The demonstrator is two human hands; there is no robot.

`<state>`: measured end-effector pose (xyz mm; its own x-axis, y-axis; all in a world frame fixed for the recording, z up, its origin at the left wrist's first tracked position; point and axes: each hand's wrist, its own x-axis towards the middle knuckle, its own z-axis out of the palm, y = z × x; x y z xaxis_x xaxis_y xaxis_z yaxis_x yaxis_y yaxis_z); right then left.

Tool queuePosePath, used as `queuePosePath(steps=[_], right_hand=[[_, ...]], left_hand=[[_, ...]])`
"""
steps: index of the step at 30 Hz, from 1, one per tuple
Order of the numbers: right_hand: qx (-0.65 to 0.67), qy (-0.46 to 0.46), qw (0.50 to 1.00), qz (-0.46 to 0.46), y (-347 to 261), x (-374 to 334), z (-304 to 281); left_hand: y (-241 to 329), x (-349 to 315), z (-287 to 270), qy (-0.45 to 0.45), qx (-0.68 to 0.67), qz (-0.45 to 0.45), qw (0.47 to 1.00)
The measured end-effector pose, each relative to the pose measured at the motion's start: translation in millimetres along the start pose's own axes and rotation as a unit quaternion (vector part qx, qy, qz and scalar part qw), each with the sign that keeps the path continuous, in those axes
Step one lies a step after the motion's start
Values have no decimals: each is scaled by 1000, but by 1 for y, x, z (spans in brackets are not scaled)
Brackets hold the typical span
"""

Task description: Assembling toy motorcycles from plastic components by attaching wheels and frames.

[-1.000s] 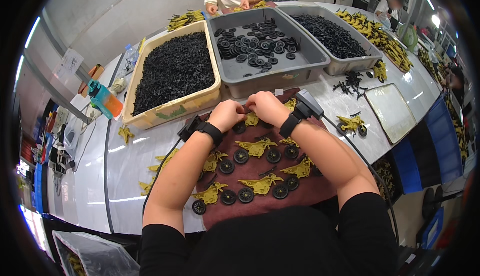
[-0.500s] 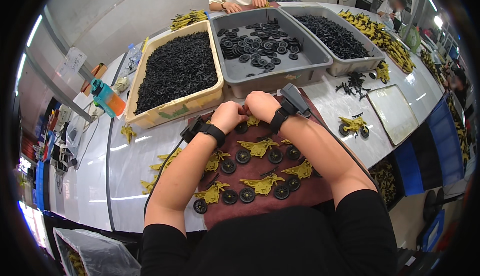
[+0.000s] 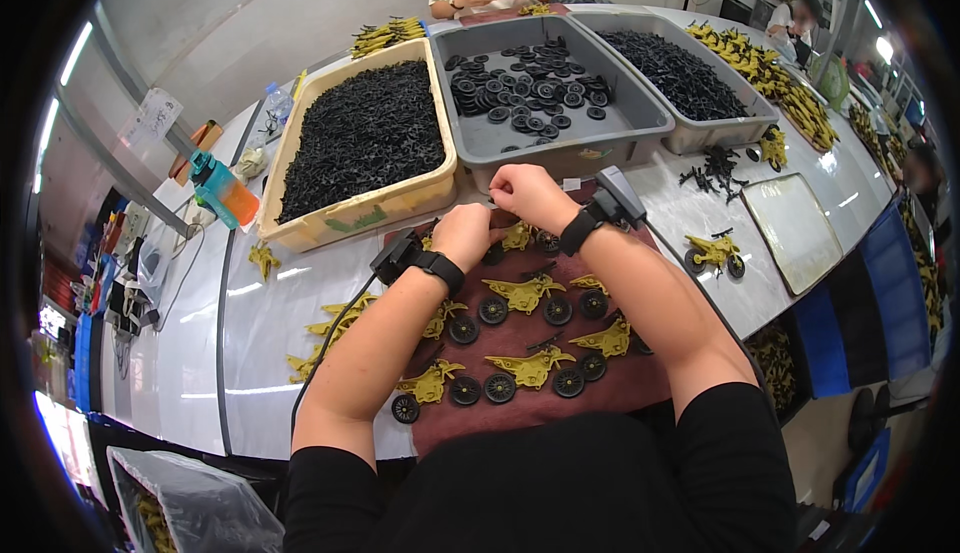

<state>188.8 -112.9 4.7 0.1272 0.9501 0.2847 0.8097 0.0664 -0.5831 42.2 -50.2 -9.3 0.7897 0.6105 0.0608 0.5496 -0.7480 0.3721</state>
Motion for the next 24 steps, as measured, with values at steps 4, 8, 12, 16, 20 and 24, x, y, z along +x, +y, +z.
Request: queuePosePath(steps=[4,8,12,16,20,24], right_hand=[[343,-53,922,171,-19,-19,-17],[479,-68,848,216,-29,-37,-30],[462,-68,853,233,-30,-46,-36],[448,-73,862,224,-21,-51,-35],[380,-69,900,204,-16,-56,-30],[113,-33,985,125,-18,-63,-21]], left_hand=[[0,-5,-5,-9,-20,23,999],[7,-7,-12,-14,-32,35,999],[-3,-1,-1,-38,-54,43,997],[-6,2,0,-42,-61,41,996],[-4,4,-3,-49,-42,37,997],[-11,9,2,-46,-65,35,996]])
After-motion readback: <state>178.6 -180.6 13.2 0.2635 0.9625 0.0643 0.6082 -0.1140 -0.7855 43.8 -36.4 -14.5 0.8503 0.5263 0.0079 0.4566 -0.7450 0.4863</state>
